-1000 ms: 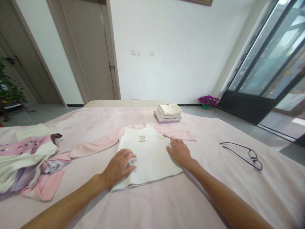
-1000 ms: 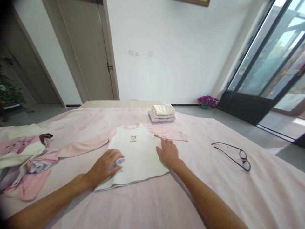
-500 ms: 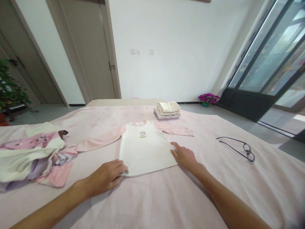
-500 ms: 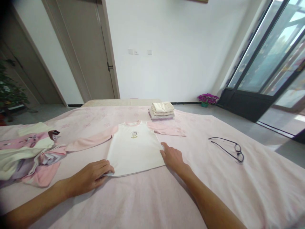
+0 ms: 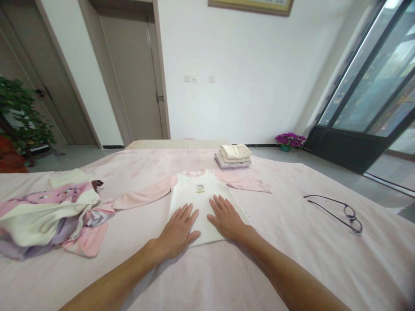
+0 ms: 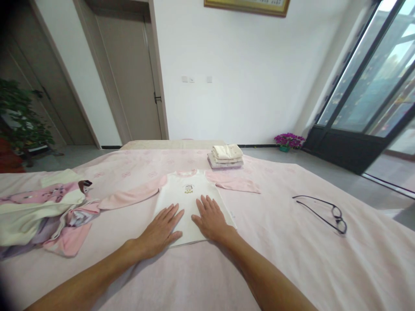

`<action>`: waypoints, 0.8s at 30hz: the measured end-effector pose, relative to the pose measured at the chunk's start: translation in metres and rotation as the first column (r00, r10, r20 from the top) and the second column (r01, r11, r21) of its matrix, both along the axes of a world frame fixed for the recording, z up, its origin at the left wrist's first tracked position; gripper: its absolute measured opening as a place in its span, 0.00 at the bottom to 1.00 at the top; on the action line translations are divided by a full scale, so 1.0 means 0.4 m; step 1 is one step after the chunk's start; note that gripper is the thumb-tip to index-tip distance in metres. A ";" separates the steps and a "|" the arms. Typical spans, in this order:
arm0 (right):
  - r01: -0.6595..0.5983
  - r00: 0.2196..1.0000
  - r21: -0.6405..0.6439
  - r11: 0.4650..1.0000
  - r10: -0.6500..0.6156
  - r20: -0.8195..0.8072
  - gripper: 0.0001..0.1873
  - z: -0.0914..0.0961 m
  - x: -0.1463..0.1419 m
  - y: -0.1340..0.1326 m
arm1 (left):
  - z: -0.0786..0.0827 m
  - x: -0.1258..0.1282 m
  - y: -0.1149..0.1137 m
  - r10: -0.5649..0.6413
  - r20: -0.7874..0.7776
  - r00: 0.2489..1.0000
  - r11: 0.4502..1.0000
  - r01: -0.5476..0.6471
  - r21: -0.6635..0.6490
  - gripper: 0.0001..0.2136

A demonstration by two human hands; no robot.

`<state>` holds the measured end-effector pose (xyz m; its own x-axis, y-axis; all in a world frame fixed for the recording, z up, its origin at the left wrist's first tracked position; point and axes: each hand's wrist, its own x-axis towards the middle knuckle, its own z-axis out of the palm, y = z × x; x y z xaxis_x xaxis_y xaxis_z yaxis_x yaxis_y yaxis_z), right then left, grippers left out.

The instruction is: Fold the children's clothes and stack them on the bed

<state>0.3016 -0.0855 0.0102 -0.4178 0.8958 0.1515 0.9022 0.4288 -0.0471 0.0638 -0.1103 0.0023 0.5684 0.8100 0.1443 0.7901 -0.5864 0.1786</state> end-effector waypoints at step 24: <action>-0.290 0.951 -0.091 0.953 0.275 -0.144 0.31 0.040 -0.291 0.158 | 0.067 -0.096 -0.077 0.002 0.443 0.896 0.993 0.049 -0.103 0.09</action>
<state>0.1852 -0.0221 0.0263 -0.6398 0.7578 0.1281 0.7281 0.6510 -0.2148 0.0253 -0.1411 0.0292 0.4854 0.8224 0.2967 0.6011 -0.5603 0.5698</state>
